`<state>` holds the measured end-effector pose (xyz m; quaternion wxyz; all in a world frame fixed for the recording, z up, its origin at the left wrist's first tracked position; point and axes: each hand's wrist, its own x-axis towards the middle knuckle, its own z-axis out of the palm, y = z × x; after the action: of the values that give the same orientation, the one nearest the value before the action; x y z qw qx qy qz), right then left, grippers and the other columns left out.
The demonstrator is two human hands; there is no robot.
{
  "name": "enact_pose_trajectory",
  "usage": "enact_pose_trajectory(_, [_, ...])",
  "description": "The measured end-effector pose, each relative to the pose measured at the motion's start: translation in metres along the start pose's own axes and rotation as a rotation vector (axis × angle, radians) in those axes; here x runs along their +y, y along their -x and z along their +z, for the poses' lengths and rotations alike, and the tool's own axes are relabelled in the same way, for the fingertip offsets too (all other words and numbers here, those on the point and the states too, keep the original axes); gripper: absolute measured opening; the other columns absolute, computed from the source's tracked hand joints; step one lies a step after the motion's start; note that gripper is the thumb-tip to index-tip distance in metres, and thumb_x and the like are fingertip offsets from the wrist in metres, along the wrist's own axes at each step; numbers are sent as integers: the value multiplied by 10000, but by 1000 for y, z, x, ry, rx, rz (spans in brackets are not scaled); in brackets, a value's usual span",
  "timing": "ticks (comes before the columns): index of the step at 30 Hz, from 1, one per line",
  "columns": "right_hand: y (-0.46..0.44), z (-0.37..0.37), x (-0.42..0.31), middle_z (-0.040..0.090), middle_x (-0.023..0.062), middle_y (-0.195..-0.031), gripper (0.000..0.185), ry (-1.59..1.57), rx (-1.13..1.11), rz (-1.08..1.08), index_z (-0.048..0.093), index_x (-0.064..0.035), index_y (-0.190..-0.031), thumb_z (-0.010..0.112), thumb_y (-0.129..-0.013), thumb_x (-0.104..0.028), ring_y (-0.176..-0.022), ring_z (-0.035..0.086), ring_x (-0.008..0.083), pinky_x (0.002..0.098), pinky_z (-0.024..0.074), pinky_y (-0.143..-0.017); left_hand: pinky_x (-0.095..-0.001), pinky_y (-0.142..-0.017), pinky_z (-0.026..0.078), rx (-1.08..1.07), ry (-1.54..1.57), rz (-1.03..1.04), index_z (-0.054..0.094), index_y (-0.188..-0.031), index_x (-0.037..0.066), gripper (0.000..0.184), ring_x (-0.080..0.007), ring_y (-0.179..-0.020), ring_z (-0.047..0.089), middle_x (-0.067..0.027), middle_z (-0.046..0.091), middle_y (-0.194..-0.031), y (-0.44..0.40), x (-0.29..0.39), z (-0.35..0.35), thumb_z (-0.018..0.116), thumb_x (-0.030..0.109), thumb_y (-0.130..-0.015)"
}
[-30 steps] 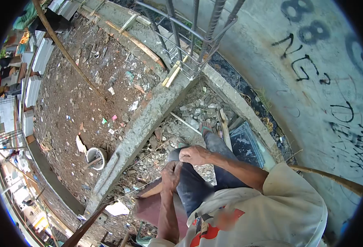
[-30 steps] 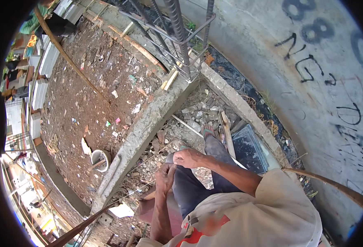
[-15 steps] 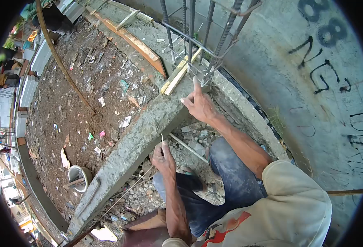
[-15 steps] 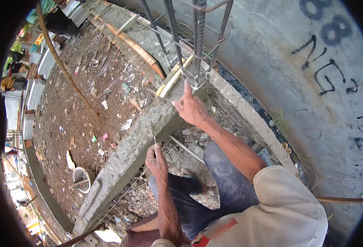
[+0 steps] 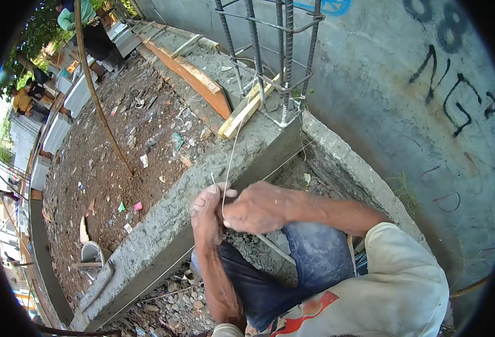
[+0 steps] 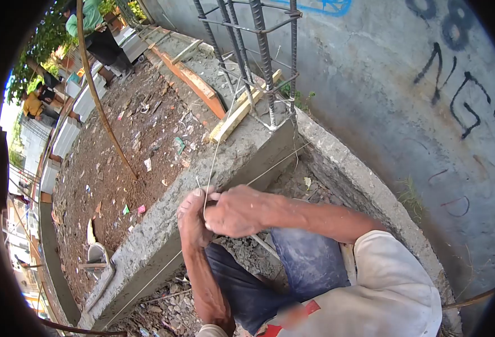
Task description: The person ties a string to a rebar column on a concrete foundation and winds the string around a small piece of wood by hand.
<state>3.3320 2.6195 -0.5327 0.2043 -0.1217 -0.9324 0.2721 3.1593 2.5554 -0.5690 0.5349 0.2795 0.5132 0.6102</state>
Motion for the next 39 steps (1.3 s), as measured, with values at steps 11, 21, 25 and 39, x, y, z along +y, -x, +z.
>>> enact_pose_trajectory(11, [39, 0, 19, 584, 202, -627, 451, -39, -80, 57, 607, -41, -789, 536, -1077, -380, -607, 626, 424, 520, 502, -597, -254, -482, 303, -480, 629, 212, 554, -1098, -25, 281, -60, -537, 328, -20, 461, -817, 45, 40, -97, 432, 221, -1157])
enact_pose_trajectory(21, [249, 13, 136, 612, 246, -800, 499, 34, 255, 962, 626, 24, -885, 506, -1061, -428, -739, 567, 374, 508, 471, -755, -266, -471, 257, -336, 682, 462, 479, -1095, 42, 228, -68, -520, 240, -18, 393, -848, 72, 81, -214, 371, 222, -1182])
enact_pose_trajectory(25, [337, 19, 154, 709, 284, -964, 516, 283, -46, 1296, 712, 18, -974, 505, -1013, -454, -953, 663, 473, 548, 523, -876, -243, -438, 230, -131, 517, 461, 496, -1099, 30, 238, -49, -526, 233, -3, 395, -845, 83, 85, -238, 398, 231, -1180])
enact_pose_trajectory(39, [6, -71, -24, 737, 114, -1138, 482, -56, 152, 224, 612, -69, -1417, 705, -944, -79, -1058, 722, 222, 381, 573, -926, -222, -473, 212, 191, -212, 237, 668, -992, 61, 309, -18, -533, 286, 96, 388, -670, 89, 88, -162, 559, 320, -1121])
